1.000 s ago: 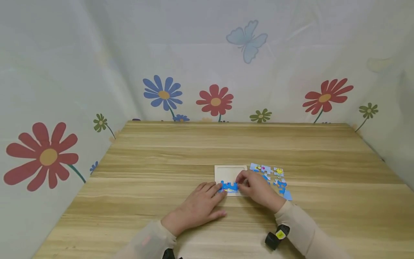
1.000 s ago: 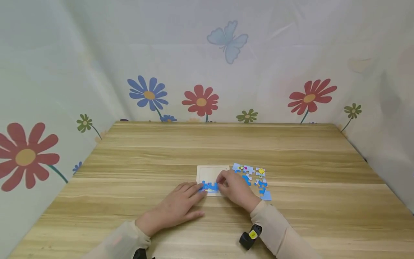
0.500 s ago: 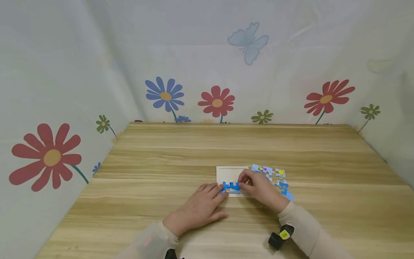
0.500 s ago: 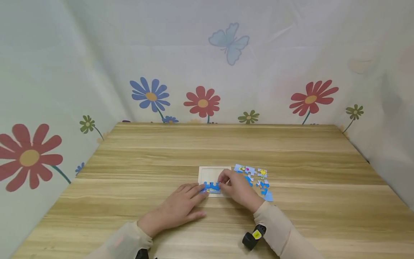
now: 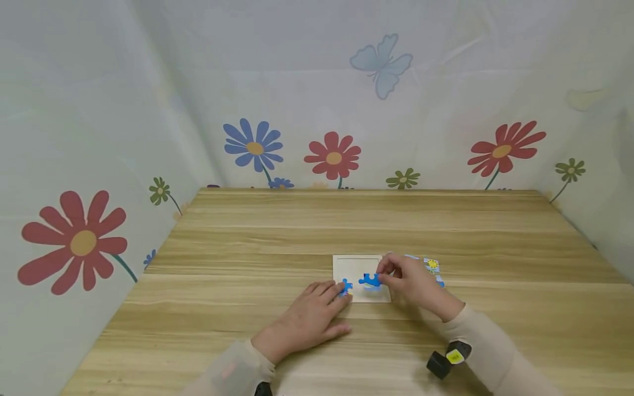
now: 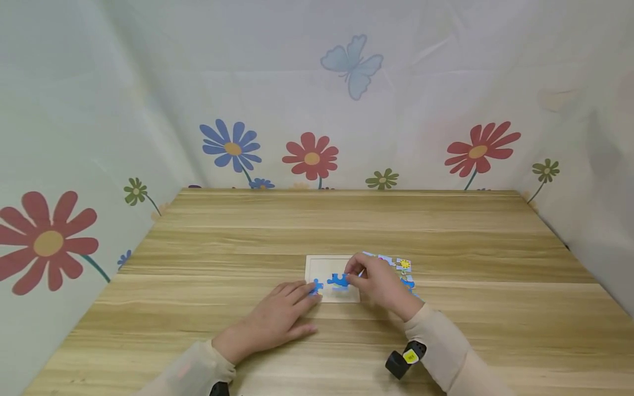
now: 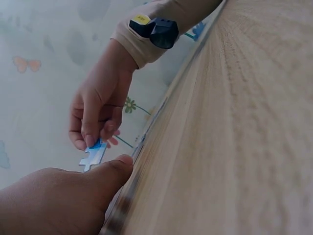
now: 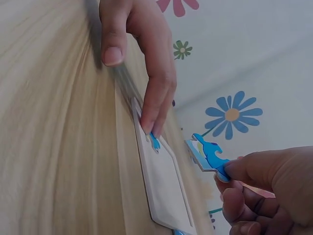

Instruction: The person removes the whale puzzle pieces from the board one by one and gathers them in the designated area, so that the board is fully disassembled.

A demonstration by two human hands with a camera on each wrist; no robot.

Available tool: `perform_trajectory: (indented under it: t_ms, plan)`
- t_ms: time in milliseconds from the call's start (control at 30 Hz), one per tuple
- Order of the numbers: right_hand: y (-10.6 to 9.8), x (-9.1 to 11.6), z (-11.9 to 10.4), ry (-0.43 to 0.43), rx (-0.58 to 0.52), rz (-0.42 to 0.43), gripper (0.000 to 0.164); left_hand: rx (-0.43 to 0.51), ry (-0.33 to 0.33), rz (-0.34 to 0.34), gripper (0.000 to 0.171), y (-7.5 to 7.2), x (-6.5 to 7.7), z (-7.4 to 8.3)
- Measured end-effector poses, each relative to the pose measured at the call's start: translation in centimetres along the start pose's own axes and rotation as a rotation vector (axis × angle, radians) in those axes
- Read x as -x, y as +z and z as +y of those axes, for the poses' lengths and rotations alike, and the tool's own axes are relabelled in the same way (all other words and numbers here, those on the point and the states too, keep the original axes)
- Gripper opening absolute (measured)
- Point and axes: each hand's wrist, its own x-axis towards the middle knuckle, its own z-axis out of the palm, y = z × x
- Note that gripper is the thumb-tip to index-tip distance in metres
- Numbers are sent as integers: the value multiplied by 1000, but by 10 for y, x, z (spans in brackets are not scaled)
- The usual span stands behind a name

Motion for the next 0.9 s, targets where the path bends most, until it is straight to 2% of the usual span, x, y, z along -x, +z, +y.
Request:
perform_trajectory:
  t_ms: [200, 567, 900]
  plan:
    - [-13, 4, 4, 3, -19, -13, 4, 6, 14, 41, 54, 2, 0, 0]
    - [-33, 16, 17, 53, -38, -70, 4, 22, 11, 49, 54, 2, 0, 0]
    - [-41, 25, 29, 53, -19, -68, 3, 34, 9, 46, 54, 5, 0, -2]
